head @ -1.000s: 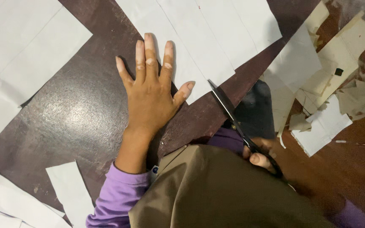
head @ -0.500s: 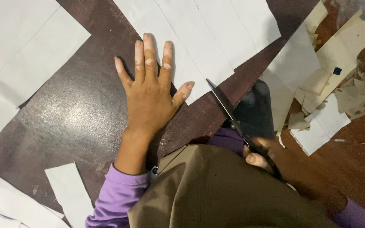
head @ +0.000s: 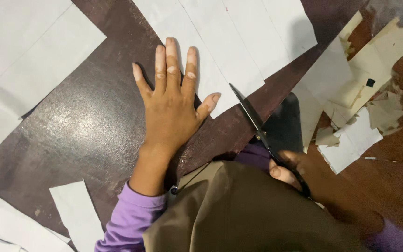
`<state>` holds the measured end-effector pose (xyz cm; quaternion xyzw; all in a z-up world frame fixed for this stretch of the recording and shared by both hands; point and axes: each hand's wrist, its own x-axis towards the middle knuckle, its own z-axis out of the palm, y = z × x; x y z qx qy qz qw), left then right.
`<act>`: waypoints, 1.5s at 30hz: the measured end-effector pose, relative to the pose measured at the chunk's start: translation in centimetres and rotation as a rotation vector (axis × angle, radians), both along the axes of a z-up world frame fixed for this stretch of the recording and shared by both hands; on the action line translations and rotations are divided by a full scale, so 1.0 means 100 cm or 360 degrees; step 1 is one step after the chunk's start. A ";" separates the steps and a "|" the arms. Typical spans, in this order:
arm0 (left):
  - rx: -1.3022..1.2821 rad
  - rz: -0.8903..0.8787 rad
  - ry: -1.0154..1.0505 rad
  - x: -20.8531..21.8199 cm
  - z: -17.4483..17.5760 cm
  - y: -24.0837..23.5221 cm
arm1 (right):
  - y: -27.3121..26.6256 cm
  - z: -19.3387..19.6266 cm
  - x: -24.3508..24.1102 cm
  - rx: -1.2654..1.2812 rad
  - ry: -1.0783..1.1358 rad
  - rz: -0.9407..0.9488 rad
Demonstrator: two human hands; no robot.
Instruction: The person uses a pair of scissors to cut a large sheet of white paper along pre-drawn lines on a dark wooden table. They hold the paper steady with their left hand while cutting with their right hand, creating several rectangular pieces.
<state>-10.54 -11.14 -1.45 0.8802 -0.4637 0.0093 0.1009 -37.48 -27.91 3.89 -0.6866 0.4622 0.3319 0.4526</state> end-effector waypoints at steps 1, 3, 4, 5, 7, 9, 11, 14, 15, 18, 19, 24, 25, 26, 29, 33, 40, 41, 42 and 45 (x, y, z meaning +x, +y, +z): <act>-0.0025 0.0001 0.0007 0.000 0.001 0.000 | -0.003 -0.010 -0.010 0.0246 -0.0191 -0.0190; -0.0051 0.0005 0.0014 0.001 0.001 0.000 | -0.006 -0.022 -0.019 0.0490 -0.0383 -0.0379; -0.0064 0.0008 0.0042 0.001 0.001 0.001 | -0.007 -0.026 -0.019 0.0388 -0.0508 -0.0196; -0.0077 0.0011 0.0070 0.001 0.001 0.000 | -0.008 -0.029 -0.018 0.0285 -0.0631 -0.0014; -0.0049 0.0014 0.0050 0.001 0.001 0.001 | -0.009 -0.044 -0.029 0.0285 -0.0617 -0.0118; -0.0019 0.0016 0.0033 0.001 0.001 0.001 | -0.009 -0.060 -0.041 0.0283 -0.0588 -0.0336; -0.0028 0.0013 0.0053 0.002 0.000 0.001 | -0.010 -0.075 -0.053 0.0278 -0.0555 -0.0556; -0.0036 0.0013 0.0010 0.002 0.000 0.001 | -0.027 -0.098 -0.075 0.0524 -0.0144 -0.1402; -0.0038 0.0015 0.0011 0.002 0.000 0.000 | -0.022 -0.076 -0.054 0.0522 -0.0144 -0.1401; -0.0087 0.0023 0.0035 0.001 0.000 0.000 | -0.014 -0.043 -0.018 0.0340 -0.0559 -0.0161; -0.0060 0.0021 0.0008 0.001 0.000 0.000 | -0.017 -0.054 -0.024 0.0305 -0.0594 -0.0088; -0.0065 0.0026 -0.0044 0.002 0.000 0.002 | -0.008 -0.037 0.000 0.0427 -0.0395 -0.0538; -0.0056 0.0024 -0.0025 0.002 0.000 0.001 | -0.010 -0.044 -0.005 0.0486 -0.0336 -0.0674; -0.0046 0.0021 -0.0005 0.002 0.000 0.001 | -0.012 -0.052 -0.010 0.0544 -0.0275 -0.0810; -0.0052 0.0027 -0.0025 0.002 0.001 0.001 | -0.006 -0.035 -0.002 0.0720 -0.0602 -0.0722; 0.0019 0.0025 0.0007 0.001 0.001 0.000 | -0.004 -0.039 0.004 0.0478 -0.0452 -0.0600; -0.0017 0.0037 -0.0063 0.002 0.000 0.000 | -0.012 -0.055 0.018 0.0713 -0.0543 -0.0673; -0.0026 0.0043 -0.0065 0.001 0.000 0.000 | -0.014 -0.062 0.012 0.0841 -0.0559 -0.0767; -0.0027 0.0043 -0.0067 0.001 0.000 0.000 | -0.009 -0.047 0.023 0.0841 -0.0561 -0.0765; -0.0030 0.0049 -0.0075 0.001 -0.001 0.000 | 0.005 -0.007 0.052 0.0374 -0.0338 -0.0501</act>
